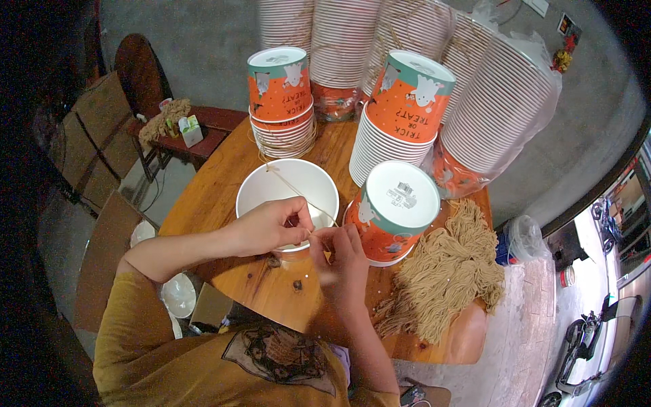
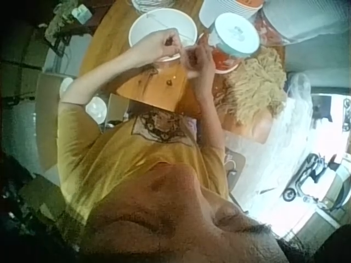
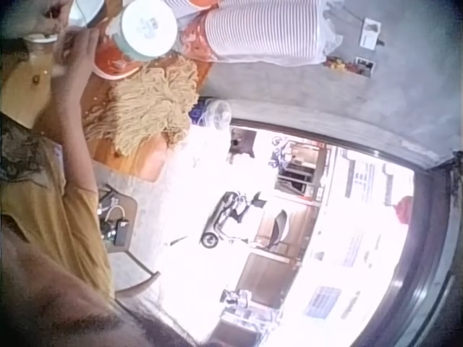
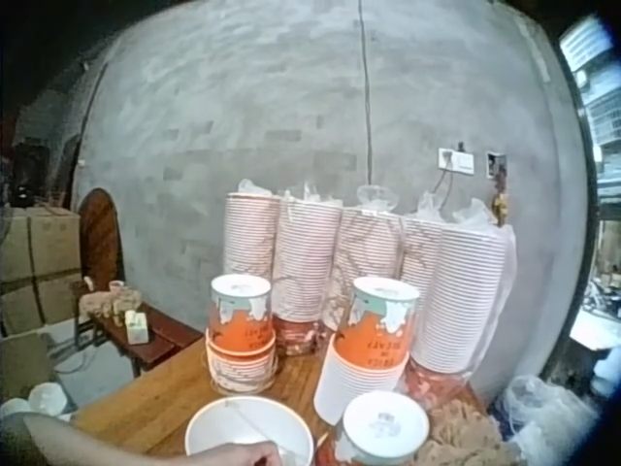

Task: Attaching elastic strings to paper trick-or-treat buckets using a threading needle.

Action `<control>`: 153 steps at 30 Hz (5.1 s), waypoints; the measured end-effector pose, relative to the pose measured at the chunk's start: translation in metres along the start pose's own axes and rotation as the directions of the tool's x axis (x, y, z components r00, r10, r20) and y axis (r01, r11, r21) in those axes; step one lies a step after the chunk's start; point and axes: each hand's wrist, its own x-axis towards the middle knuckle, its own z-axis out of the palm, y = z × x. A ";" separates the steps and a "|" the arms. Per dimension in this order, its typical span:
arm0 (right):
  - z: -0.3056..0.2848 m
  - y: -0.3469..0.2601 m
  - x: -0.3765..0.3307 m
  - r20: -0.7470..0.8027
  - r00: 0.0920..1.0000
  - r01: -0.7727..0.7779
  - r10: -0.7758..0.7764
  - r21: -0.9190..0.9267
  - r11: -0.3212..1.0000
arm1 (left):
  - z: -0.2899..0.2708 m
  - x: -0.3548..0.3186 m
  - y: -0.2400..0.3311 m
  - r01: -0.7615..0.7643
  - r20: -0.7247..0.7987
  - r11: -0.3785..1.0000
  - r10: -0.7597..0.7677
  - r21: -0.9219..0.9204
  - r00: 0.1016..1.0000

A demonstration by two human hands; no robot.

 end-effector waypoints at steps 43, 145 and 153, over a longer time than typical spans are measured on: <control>-0.043 0.000 0.024 0.296 0.907 0.377 -0.299 -0.254 0.891 | 0.003 0.006 0.002 0.065 0.078 0.959 -0.045 -0.276 0.996; -0.014 0.020 -0.007 0.085 0.991 -0.126 0.104 0.332 0.935 | 0.006 0.003 0.006 -0.091 0.121 0.994 0.083 0.062 0.989; -0.014 0.030 -0.013 0.082 0.991 -0.130 0.109 0.327 0.936 | 0.006 0.001 0.008 -0.200 0.065 0.926 0.189 0.320 0.980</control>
